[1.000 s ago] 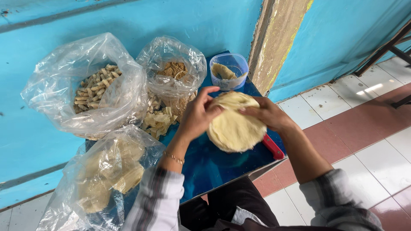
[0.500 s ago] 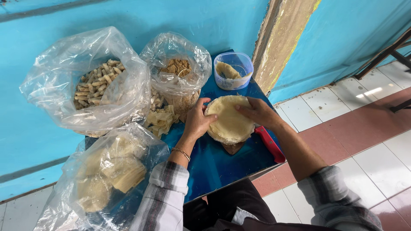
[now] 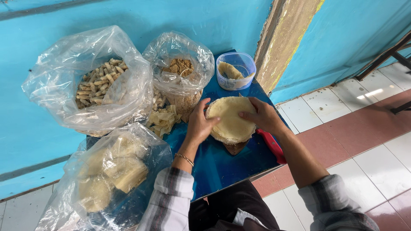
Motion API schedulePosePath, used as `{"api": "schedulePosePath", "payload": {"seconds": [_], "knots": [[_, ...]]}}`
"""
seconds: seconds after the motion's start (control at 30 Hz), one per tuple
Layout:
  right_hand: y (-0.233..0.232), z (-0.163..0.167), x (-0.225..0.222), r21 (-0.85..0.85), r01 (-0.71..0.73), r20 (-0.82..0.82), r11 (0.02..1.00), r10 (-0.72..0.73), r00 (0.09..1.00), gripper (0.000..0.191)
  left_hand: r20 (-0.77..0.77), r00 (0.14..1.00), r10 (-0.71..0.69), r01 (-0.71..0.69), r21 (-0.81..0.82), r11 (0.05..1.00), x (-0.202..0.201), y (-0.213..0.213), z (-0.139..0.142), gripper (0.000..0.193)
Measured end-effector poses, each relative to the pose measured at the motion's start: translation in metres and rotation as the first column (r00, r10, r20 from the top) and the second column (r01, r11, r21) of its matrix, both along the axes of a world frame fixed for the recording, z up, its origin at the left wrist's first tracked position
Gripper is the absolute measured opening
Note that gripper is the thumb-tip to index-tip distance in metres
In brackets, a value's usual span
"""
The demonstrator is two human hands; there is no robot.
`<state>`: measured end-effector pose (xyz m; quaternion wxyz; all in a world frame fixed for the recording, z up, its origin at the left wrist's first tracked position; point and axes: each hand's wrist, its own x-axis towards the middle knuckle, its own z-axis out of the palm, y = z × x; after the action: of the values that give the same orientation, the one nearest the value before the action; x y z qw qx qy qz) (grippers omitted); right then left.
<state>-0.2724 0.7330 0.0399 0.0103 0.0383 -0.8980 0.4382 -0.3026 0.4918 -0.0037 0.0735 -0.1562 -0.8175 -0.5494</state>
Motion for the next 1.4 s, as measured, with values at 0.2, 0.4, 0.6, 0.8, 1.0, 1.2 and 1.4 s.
{"api": "schedulePosePath", "payload": {"seconds": [0.2,0.4,0.6,0.8,1.0,1.2,1.4], "knots": [[-0.007,0.001,0.017,0.386,0.047,-0.4,0.921,0.121,0.908,0.064,-0.063,0.997,-0.037,0.016,-0.309,0.951,0.022,0.004,0.006,0.075],[-0.009,-0.006,0.038,0.406,0.088,-0.518,0.91,0.15,0.842,0.048,0.39,0.906,0.162,-0.137,-0.092,0.986,0.024,0.01,0.012,0.06],[-0.012,-0.01,0.056,0.385,-0.017,-0.538,0.923,0.239,0.809,0.029,0.64,0.766,-0.063,-0.227,0.36,0.905,0.024,0.023,-0.007,0.055],[-0.02,-0.009,0.062,0.343,0.041,-0.546,0.938,0.164,0.822,0.021,0.689,0.709,-0.148,-0.219,0.415,0.883,0.036,0.025,-0.018,0.047],[-0.038,-0.007,0.064,0.425,0.068,-0.528,0.903,0.186,0.829,0.017,0.693,0.696,-0.19,-0.223,0.46,0.86,0.04,0.013,-0.016,0.043],[-0.055,-0.009,0.06,0.449,0.079,-0.531,0.89,0.195,0.824,0.019,0.68,0.697,-0.228,-0.214,0.5,0.839,0.037,-0.003,-0.023,0.034],[-0.072,-0.014,0.054,0.451,0.119,-0.551,0.884,0.172,0.817,0.014,0.692,0.682,-0.236,-0.238,0.515,0.823,0.031,-0.011,-0.032,0.029]]}}
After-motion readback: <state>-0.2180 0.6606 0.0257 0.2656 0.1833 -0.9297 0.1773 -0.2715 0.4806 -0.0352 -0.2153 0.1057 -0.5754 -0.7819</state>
